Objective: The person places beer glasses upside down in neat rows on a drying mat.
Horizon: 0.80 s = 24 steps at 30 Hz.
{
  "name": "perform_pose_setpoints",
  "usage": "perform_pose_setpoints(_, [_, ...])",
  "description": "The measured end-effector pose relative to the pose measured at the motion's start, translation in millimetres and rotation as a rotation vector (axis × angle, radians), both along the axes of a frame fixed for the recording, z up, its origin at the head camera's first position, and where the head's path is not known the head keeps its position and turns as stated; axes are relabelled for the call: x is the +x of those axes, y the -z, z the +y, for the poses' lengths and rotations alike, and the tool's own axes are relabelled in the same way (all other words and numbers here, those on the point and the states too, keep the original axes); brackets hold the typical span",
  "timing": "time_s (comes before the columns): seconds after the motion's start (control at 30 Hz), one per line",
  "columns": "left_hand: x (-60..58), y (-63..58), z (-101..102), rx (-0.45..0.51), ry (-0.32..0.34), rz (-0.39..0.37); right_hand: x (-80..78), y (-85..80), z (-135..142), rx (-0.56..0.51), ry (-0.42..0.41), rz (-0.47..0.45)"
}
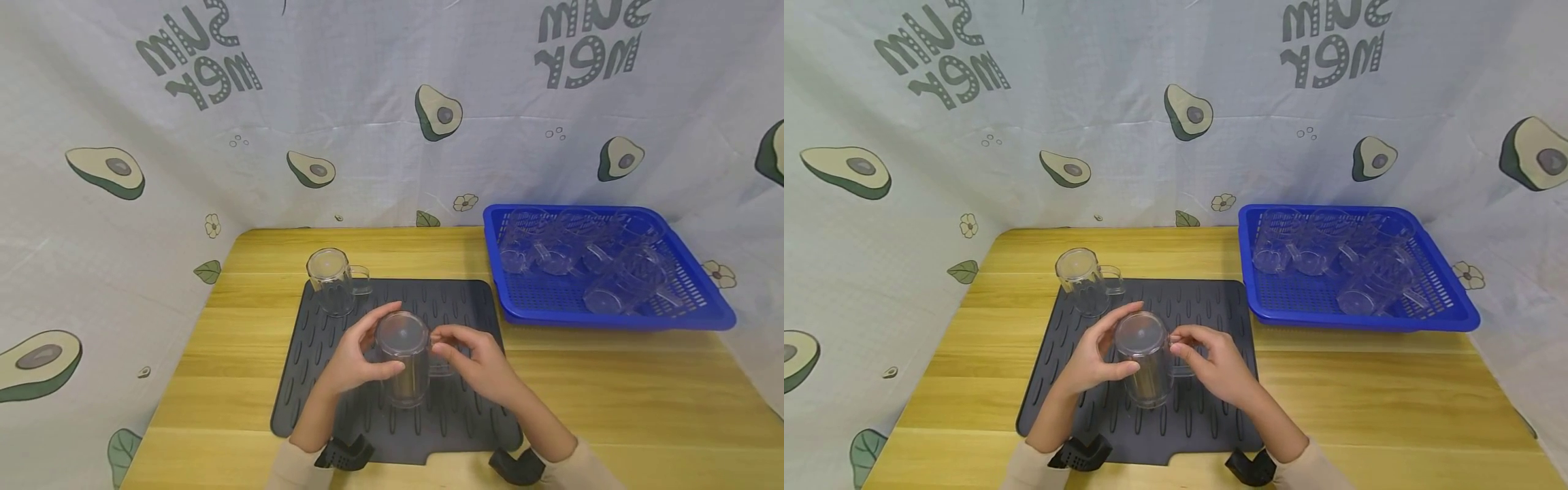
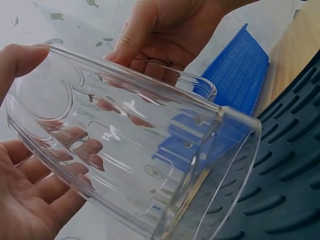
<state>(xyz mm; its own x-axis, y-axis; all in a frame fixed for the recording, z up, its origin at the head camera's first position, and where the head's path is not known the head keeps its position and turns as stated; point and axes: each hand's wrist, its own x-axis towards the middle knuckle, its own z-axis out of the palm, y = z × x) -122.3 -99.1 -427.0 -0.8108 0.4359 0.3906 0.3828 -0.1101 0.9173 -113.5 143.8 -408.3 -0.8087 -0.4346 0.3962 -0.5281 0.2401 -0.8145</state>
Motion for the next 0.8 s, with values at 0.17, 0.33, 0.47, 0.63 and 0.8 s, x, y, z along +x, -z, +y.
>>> perform_pose_setpoints(0.17, [-4.7, 2.2, 0, 0.0, -0.033, -0.016, -6.6, 4.6, -3, -0.008, 0.02, -0.011])
perform_pose_setpoints(0.33, [-11.4, 5.0, -3, -0.024, -0.12, -0.031, -14.1, 6.6, -6, 0.006, 0.073, -0.022])
perform_pose_setpoints(0.47, [-17.9, 6.1, -4, -0.045, -0.19, -0.055, -21.1, 7.8, -8, 0.033, 0.129, -0.05])
perform_pose_setpoints(0.63, [-26.3, 4.4, -5, -0.076, -0.258, -0.046, -32.2, 7.5, -13, 0.037, 0.171, -0.066])
perform_pose_setpoints(0.8, [-35.4, 1.9, -5, -0.094, -0.275, -0.026, -44.6, 5.5, -18, 0.049, 0.219, -0.074])
